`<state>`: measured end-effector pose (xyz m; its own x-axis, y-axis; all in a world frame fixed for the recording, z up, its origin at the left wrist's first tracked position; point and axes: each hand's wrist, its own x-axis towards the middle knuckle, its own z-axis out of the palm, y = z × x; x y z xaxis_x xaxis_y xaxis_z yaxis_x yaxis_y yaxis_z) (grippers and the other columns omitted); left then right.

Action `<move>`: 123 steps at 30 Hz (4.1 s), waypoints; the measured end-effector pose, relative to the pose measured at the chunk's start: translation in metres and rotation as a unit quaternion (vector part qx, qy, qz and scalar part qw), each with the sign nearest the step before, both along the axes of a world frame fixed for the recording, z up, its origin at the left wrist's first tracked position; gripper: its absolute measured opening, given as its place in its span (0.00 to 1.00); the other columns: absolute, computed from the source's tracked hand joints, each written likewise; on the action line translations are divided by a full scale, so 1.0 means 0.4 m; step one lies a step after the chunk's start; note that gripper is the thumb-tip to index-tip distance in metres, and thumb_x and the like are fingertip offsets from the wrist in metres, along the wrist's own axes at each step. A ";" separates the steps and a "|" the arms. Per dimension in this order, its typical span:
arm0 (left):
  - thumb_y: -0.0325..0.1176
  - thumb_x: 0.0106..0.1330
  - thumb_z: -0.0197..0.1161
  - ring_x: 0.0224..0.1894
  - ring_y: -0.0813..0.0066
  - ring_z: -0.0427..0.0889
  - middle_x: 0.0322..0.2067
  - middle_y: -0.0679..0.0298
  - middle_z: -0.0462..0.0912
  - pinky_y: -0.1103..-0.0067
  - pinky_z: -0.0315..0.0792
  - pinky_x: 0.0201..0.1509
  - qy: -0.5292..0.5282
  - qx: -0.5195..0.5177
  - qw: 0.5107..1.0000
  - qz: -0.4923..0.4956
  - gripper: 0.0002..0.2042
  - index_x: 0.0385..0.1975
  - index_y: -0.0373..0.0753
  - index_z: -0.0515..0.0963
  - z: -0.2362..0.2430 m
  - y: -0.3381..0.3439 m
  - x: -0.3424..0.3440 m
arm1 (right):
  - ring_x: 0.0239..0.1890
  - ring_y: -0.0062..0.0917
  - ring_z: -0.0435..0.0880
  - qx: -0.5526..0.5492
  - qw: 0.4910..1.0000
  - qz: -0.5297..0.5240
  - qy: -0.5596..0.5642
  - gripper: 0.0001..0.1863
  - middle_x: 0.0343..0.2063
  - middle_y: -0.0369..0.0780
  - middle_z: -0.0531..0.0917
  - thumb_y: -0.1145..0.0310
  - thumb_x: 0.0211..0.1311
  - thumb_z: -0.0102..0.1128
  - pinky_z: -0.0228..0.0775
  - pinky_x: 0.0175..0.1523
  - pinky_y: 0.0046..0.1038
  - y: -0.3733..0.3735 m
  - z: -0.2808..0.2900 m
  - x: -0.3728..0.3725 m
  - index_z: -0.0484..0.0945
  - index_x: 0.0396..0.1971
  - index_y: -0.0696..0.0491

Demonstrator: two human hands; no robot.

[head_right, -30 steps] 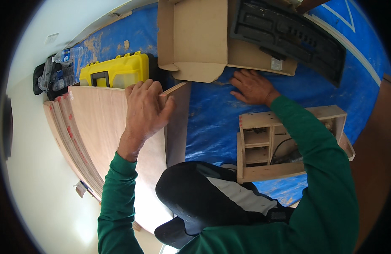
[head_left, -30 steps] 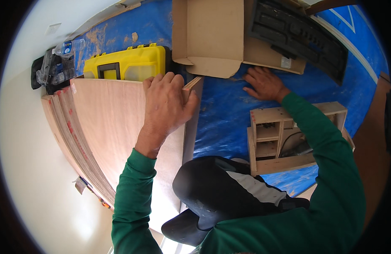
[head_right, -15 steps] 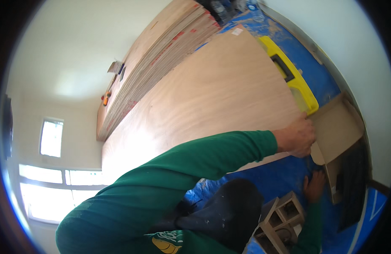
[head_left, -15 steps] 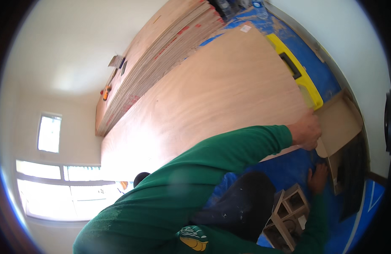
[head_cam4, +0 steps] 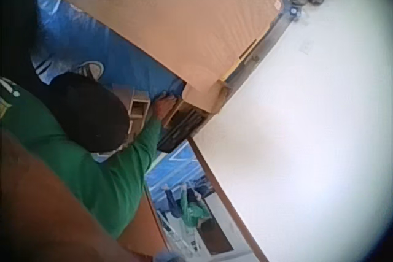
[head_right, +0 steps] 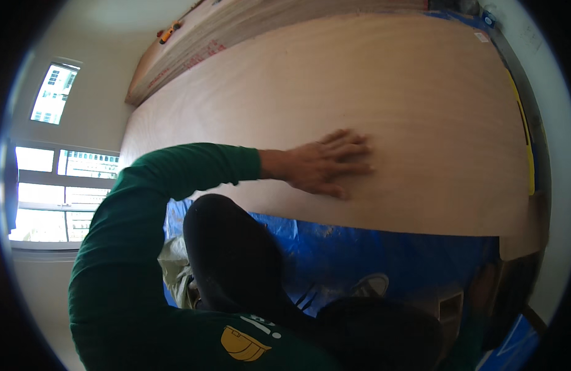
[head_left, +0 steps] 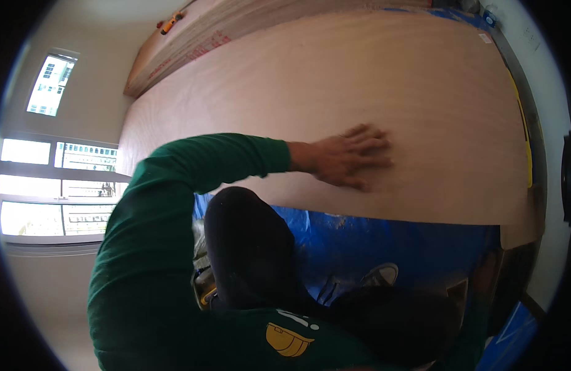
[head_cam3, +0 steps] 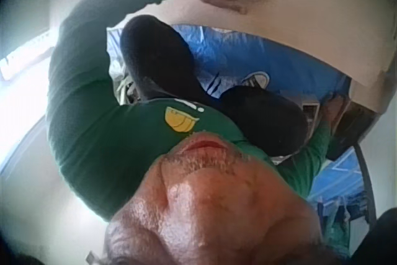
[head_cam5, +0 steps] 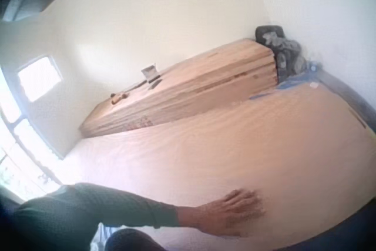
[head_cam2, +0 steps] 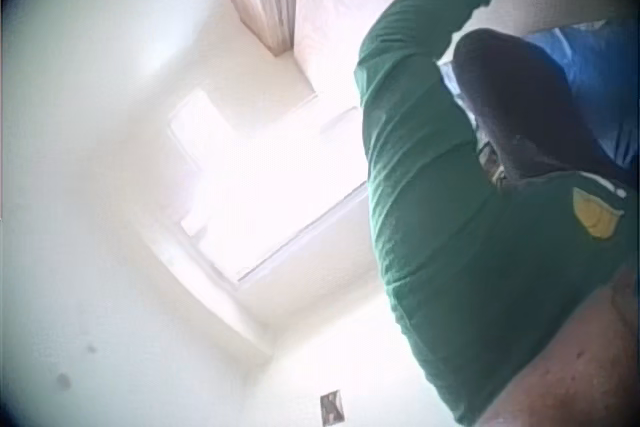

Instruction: The person positions a large wooden panel against a wall, aligns it, and secures it using a cordless drill and screws. The person kneels on the floor during the process.

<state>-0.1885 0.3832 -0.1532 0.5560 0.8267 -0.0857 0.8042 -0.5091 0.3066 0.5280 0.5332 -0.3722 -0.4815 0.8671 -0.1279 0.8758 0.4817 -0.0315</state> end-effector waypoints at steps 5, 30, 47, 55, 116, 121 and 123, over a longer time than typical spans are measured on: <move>0.63 0.79 0.51 0.85 0.45 0.39 0.83 0.50 0.47 0.48 0.36 0.87 0.105 -0.068 0.980 0.156 0.38 0.82 0.50 0.57 0.115 -0.451 -0.345 | 0.64 0.39 0.80 -0.375 0.831 -0.328 0.249 0.29 0.58 0.47 0.80 0.52 0.76 0.61 0.69 0.71 0.45 -0.125 0.634 -0.307 0.74 0.65 0.58; 0.46 0.76 0.65 0.57 0.61 0.86 0.56 0.53 0.88 0.71 0.76 0.65 -0.433 -0.155 0.356 0.813 0.25 0.63 0.32 0.80 0.906 -1.416 -0.048 | 0.51 0.48 0.88 -0.507 0.838 0.176 -0.092 0.22 0.47 0.52 0.89 0.54 0.69 0.65 0.79 0.58 0.43 -0.706 1.500 -1.308 0.86 0.51 0.57; 0.48 0.80 0.57 0.48 0.58 0.87 0.53 0.57 0.84 0.64 0.80 0.48 -0.605 -0.175 -0.153 0.761 0.22 0.61 0.37 0.75 1.087 -1.515 0.624 | 0.28 0.33 0.89 -0.454 0.864 -0.009 -0.219 0.18 0.27 0.44 0.88 0.57 0.70 0.62 0.83 0.38 0.35 -0.341 1.649 -1.201 0.87 0.36 0.59; 0.49 0.80 0.57 0.49 0.61 0.86 0.57 0.57 0.83 0.66 0.79 0.49 -0.635 -0.146 -0.182 0.736 0.24 0.66 0.39 0.73 0.956 -1.467 0.378 | 0.42 0.32 0.90 -0.467 0.818 0.065 -0.331 0.18 0.38 0.39 0.88 0.55 0.73 0.59 0.84 0.43 0.42 -0.304 1.862 -1.505 0.84 0.44 0.57; 0.52 0.76 0.65 0.55 0.68 0.83 0.56 0.57 0.83 0.71 0.77 0.57 -0.517 -0.119 0.158 0.832 0.35 0.75 0.36 0.66 0.833 -0.419 -2.564 | 0.40 0.24 0.85 -0.420 0.873 -0.247 0.035 0.17 0.35 0.33 0.82 0.51 0.73 0.58 0.76 0.44 0.37 0.979 2.034 -3.115 0.79 0.52 0.46; 0.55 0.64 0.75 0.72 0.48 0.72 0.70 0.41 0.71 0.61 0.70 0.72 -0.391 -0.165 0.220 0.878 0.52 0.78 0.25 0.56 0.604 -0.127 -2.876 | 0.42 0.31 0.88 -0.502 0.773 -0.356 -0.150 0.22 0.44 0.39 0.86 0.50 0.73 0.60 0.81 0.45 0.43 0.660 2.167 -2.977 0.79 0.59 0.47; 0.57 0.58 0.80 0.79 0.42 0.61 0.76 0.33 0.59 0.63 0.63 0.79 -0.398 -0.124 0.202 0.886 0.59 0.77 0.20 0.53 0.544 -0.026 -2.982 | 0.44 0.30 0.88 -0.560 0.712 -0.347 -0.243 0.20 0.44 0.39 0.87 0.52 0.73 0.63 0.82 0.46 0.38 0.549 2.181 -2.989 0.81 0.57 0.48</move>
